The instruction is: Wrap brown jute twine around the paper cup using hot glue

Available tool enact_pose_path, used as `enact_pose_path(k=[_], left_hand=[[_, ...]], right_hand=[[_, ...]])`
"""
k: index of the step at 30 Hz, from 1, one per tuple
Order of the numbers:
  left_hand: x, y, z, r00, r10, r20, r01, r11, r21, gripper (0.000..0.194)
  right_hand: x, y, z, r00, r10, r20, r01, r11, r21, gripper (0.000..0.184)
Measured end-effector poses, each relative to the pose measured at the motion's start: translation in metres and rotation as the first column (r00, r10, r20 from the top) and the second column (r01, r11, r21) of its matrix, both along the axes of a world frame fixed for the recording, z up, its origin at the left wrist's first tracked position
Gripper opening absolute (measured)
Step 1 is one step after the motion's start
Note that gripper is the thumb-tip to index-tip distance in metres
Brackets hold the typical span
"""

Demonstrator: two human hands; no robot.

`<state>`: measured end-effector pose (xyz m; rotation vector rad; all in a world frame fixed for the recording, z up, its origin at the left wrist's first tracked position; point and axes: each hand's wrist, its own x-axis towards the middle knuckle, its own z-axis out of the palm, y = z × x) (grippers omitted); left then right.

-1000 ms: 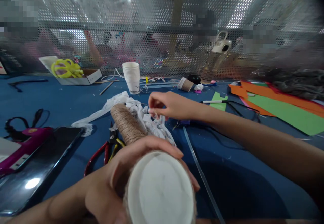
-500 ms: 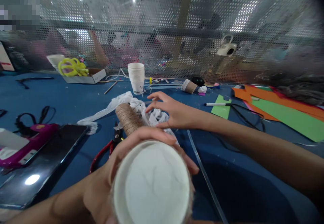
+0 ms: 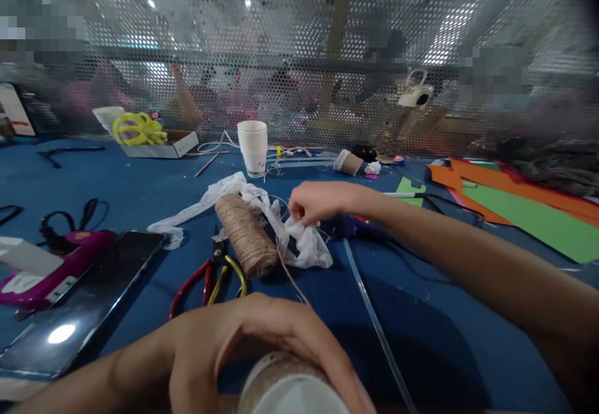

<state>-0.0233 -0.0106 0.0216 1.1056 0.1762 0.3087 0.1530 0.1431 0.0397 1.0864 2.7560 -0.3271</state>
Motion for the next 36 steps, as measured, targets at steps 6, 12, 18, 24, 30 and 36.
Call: enact_pose_path(k=[6, 12, 18, 24, 30, 36], left_hand=[[-0.007, 0.003, 0.010, 0.999, -0.014, 0.032, 0.019, 0.984, -0.175, 0.053], [-0.007, -0.001, 0.010, 1.000, 0.022, -0.013, -0.024, 0.973, -0.231, 0.039], [-0.006, 0.002, 0.014, 0.997, -0.056, 0.048, 0.064, 0.983, -0.171, 0.049], [-0.002, 0.001, 0.011, 1.000, -0.002, -0.013, 0.000, 0.991, -0.136, 0.040], [-0.002, 0.002, 0.006, 0.999, -0.008, -0.043, 0.001, 0.987, -0.159, 0.045], [-0.002, 0.005, 0.013, 0.998, -0.036, -0.045, 0.030, 0.992, -0.126, 0.044]], right_hand=[[-0.030, 0.041, 0.028, 0.937, -0.114, -0.330, 0.236, 0.904, 0.357, 0.032], [-0.040, 0.025, 0.027, 0.768, 0.175, -0.616, 0.147, 0.888, 0.436, 0.046], [-0.012, -0.024, -0.008, 0.938, -0.045, -0.344, 0.132, 0.963, 0.235, 0.024], [-0.022, -0.061, -0.019, 0.951, -0.111, -0.287, 0.126, 0.991, 0.033, 0.053], [-0.058, -0.056, -0.011, 0.935, -0.214, -0.283, 0.148, 0.960, -0.237, 0.060], [-0.036, -0.048, 0.005, 0.858, -0.314, -0.406, 0.142, 0.905, -0.401, 0.046]])
